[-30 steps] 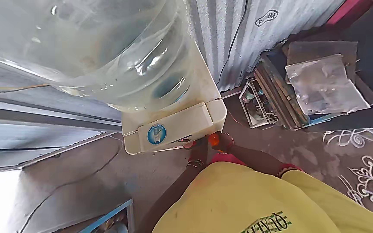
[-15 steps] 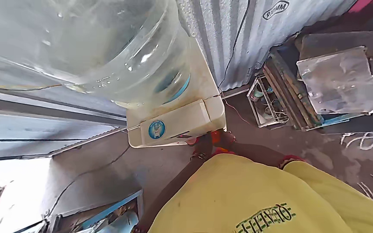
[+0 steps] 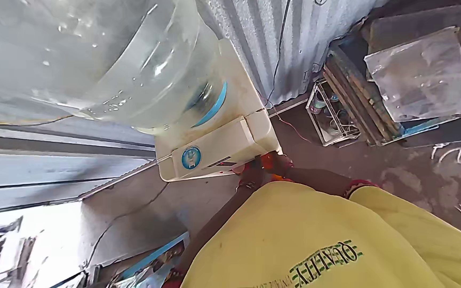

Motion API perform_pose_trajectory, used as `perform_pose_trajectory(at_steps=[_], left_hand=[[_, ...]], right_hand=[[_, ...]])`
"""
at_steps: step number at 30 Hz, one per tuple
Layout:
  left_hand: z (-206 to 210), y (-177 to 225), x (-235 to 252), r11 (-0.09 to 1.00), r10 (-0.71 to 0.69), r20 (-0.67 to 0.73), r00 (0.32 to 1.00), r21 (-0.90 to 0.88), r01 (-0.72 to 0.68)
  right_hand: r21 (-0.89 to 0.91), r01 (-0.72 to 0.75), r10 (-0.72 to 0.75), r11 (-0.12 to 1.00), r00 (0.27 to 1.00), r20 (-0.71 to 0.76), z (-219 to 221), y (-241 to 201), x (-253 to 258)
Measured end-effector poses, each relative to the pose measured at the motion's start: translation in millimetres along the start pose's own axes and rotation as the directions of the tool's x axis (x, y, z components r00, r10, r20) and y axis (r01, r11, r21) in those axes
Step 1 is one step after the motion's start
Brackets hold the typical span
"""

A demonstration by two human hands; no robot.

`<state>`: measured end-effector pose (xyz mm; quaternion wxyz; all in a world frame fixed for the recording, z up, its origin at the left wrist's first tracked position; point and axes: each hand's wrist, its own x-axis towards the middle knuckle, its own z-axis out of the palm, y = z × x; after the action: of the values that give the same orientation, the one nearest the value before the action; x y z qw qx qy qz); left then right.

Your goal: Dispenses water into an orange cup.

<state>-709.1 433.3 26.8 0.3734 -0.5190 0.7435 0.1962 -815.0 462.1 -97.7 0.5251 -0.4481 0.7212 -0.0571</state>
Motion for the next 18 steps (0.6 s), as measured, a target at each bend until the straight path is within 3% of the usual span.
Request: perform_pose_trajectory(at_steps=[5, 18], left_hand=[[-3.1, -3.1, -0.1, 1.000, -0.010, 0.077, 0.997, 0.016, 0.008], [11.7, -10.8, 16.0, 0.999, 0.024, -0.047, 0.999, -0.044, -0.026]], right_hand=[[0.035, 0.001, -0.001, 0.999, 1.000, 0.001, 0.8, 0.2, 0.6], [0.035, -0.013, 0.013, 0.999, 1.000, 0.016, 4.0, 8.8, 4.5]])
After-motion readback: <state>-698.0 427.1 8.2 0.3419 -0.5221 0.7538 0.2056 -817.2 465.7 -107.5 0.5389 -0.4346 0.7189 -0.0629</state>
